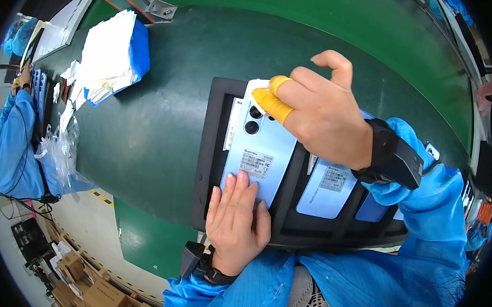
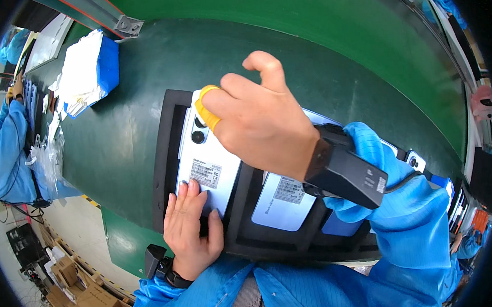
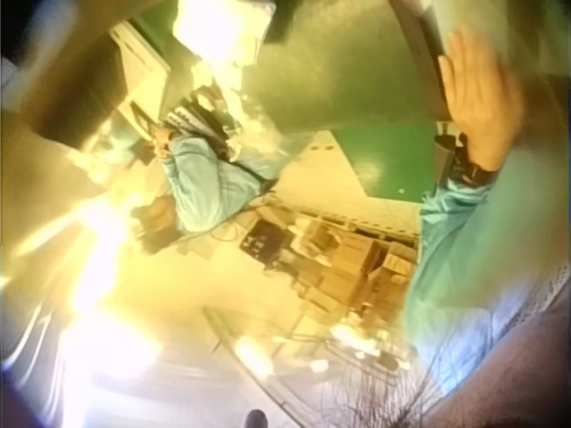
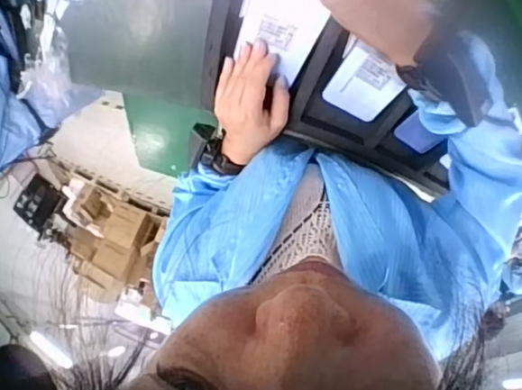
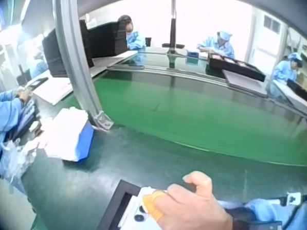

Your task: Cleaning the back panels and camera lenses of multiple smartphones on an assembly line using a cloth and liquid.

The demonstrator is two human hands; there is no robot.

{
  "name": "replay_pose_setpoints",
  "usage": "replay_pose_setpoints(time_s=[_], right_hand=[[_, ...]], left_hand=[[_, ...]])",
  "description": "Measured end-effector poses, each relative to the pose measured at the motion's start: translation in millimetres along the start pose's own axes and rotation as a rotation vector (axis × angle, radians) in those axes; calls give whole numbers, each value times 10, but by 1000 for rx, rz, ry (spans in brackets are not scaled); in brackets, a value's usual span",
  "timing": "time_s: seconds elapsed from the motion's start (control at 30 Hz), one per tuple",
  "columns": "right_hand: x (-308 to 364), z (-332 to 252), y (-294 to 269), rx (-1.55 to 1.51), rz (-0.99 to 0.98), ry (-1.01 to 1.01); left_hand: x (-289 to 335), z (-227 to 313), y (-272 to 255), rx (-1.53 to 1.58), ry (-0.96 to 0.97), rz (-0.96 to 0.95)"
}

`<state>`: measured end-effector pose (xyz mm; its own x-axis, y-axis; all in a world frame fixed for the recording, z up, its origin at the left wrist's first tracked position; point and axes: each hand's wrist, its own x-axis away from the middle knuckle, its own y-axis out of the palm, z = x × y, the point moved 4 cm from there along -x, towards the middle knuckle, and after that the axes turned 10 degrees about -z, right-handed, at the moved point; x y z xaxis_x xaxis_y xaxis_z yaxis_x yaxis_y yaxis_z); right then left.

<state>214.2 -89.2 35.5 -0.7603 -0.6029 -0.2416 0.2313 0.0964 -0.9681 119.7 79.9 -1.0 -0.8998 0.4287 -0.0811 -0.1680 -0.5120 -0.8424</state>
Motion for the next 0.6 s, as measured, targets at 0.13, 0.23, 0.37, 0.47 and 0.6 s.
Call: replay_pose_setpoints(time_s=[0.13,0.23,0.37,0.47,0.6], right_hand=[[75,118,15,88,43,82],[60,247,12,45,36,152],[-20,14,35,-19,128,23],[-44,-9,52,-60,38,-26],[47,7,-23,-82,-12,-41]], left_hand=[[14,-12,7,12,-14,-3],[24,-3,2,0,-24,8],[16,4,8,-8,-3,6],[8,-1,15,-3,-16,-7],[4,-1,-7,-6,-26,-16]])
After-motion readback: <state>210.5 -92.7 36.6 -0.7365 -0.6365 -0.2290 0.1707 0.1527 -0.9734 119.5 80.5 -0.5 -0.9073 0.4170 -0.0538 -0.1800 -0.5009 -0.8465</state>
